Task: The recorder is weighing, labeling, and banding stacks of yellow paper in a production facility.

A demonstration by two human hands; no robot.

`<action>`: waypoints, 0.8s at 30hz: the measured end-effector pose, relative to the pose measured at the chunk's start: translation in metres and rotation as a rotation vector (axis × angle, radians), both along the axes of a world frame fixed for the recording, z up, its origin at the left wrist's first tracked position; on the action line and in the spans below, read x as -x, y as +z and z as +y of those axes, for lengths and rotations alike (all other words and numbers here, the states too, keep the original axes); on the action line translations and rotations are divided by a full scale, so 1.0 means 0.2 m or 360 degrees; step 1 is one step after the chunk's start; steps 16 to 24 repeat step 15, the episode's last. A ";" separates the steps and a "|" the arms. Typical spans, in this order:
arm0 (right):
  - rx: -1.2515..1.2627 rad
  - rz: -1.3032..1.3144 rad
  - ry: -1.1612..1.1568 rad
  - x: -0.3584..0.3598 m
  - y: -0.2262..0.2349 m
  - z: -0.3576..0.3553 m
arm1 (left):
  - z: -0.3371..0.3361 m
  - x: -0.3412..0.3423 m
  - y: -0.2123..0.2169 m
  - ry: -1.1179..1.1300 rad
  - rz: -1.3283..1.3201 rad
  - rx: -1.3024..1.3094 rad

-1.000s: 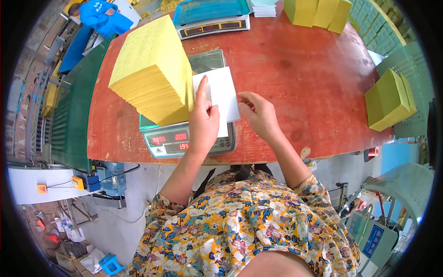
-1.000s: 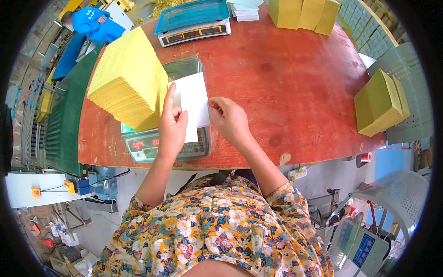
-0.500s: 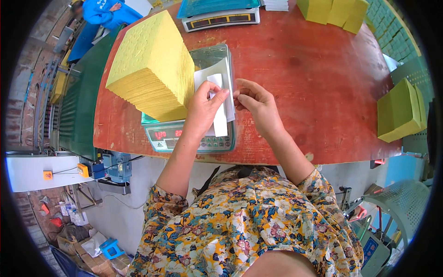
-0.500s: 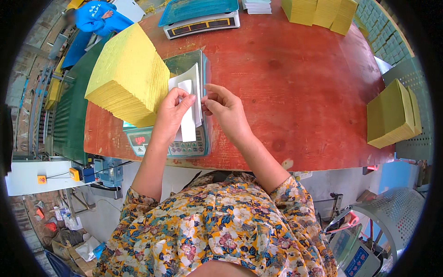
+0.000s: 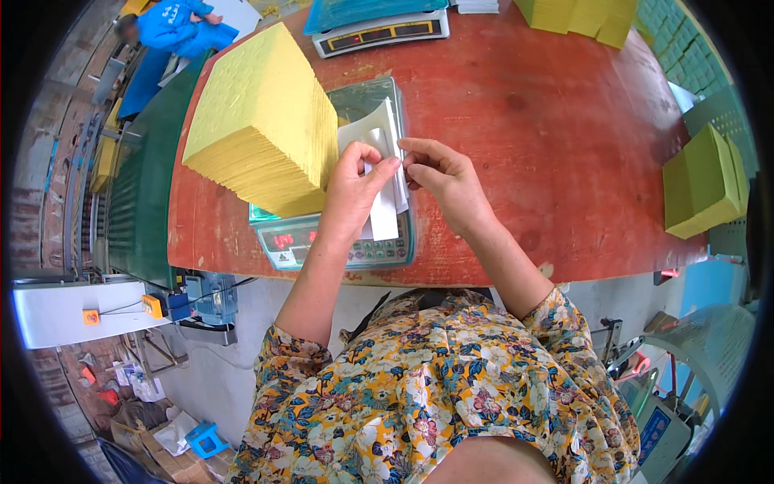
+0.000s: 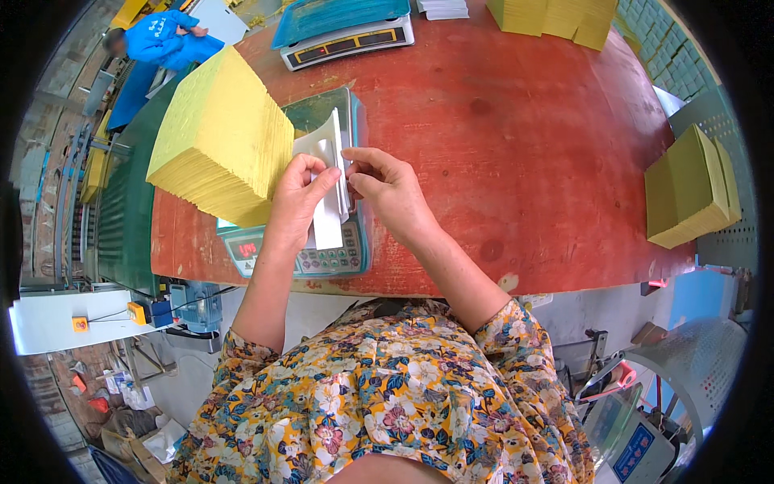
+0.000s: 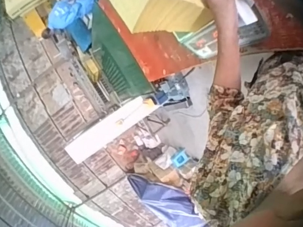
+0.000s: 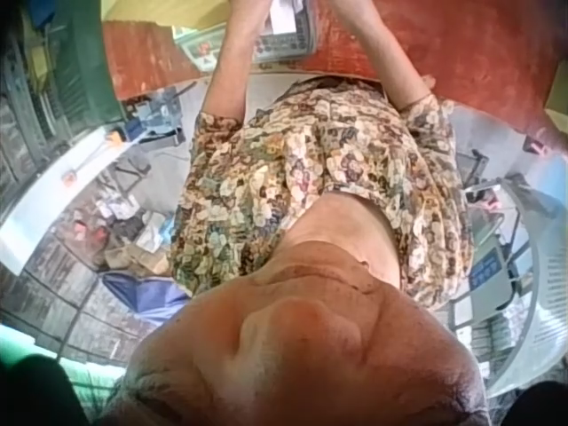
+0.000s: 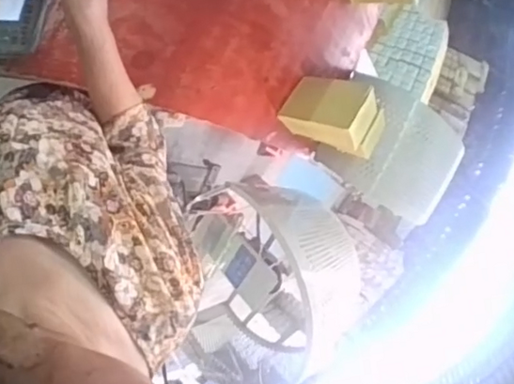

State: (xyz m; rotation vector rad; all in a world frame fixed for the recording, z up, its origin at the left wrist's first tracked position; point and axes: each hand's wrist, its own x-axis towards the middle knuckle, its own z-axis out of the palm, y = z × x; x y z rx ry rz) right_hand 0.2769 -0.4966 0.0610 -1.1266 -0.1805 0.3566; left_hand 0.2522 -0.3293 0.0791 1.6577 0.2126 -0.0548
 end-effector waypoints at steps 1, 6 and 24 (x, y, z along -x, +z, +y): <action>-0.0011 0.0006 0.0005 0.00 -0.01 0.00 | 0.00 0.00 0.00 0.0004 -0.0009 0.0005; 0.0134 -0.0064 -0.0119 -0.02 -0.03 -0.03 | 0.01 0.01 -0.03 -0.0030 -0.0132 0.0019; 0.1145 -0.0534 -0.0248 -0.10 0.09 0.02 | 0.02 0.02 -0.03 -0.0048 0.0000 0.0143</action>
